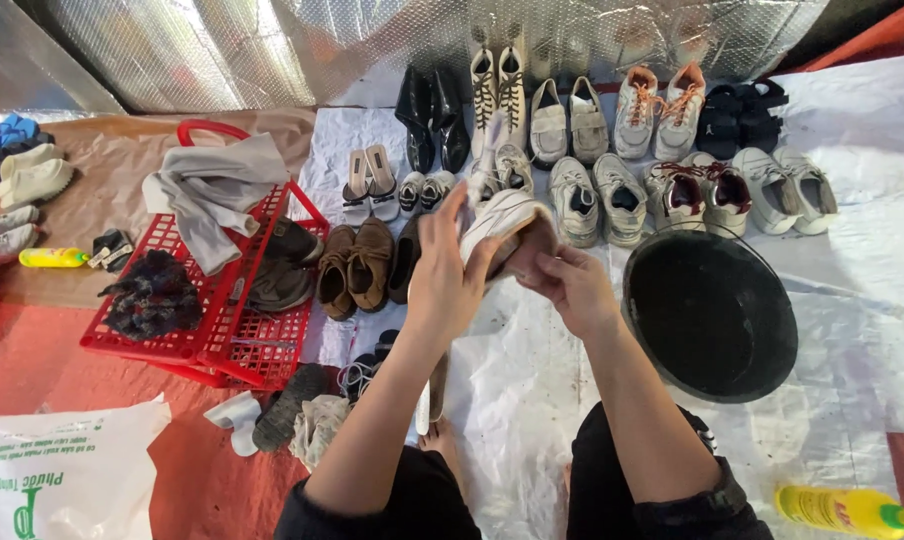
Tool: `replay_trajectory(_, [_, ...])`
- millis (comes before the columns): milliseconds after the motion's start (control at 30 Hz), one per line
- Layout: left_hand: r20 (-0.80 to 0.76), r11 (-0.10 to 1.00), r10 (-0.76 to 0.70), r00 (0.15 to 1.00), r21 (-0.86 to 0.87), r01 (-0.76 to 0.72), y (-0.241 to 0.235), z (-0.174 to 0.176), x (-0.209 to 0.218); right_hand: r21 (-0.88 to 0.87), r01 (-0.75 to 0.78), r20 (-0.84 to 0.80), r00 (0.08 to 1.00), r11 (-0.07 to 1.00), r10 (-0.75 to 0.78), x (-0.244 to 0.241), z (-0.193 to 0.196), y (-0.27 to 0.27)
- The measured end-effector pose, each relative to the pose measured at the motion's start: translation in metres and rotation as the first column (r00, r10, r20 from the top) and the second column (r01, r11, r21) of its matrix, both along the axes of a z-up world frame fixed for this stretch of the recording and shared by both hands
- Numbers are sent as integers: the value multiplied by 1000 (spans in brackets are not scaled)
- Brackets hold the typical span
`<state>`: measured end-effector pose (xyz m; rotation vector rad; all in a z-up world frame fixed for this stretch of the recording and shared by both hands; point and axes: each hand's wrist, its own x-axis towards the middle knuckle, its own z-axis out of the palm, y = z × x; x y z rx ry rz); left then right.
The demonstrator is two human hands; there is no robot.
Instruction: The person scrubs a white sneaker with a toothbrush, repeatedly dipping the brush into a black bowl of water. The person rotates the shoe to clean different areas including the sole and upper. Other shoes are arranged nearby on a white sheet.
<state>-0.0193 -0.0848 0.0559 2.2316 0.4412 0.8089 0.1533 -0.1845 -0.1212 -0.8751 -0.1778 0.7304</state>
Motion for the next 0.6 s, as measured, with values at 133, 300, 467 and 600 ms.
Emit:
replay_trajectory(133, [-172,989,-148,974,-51,141,-20,14,-24,-10,93,-89,992,996,-94,25,-11,-4])
replay_trajectory(300, [-519,994,-44,854,61,88,-17,-64,-11,52,97,35,994,994,-99,28,9,-25])
replay_trajectory(467, [-493,954,125,861,298,32,-32,-110,24,76,129,117,984,989,-137,10,13,-13])
replay_trajectory(600, [-573,989,62,817,146,28,-39,-67,30,59,264,160,949,963,-270,4,-7,3])
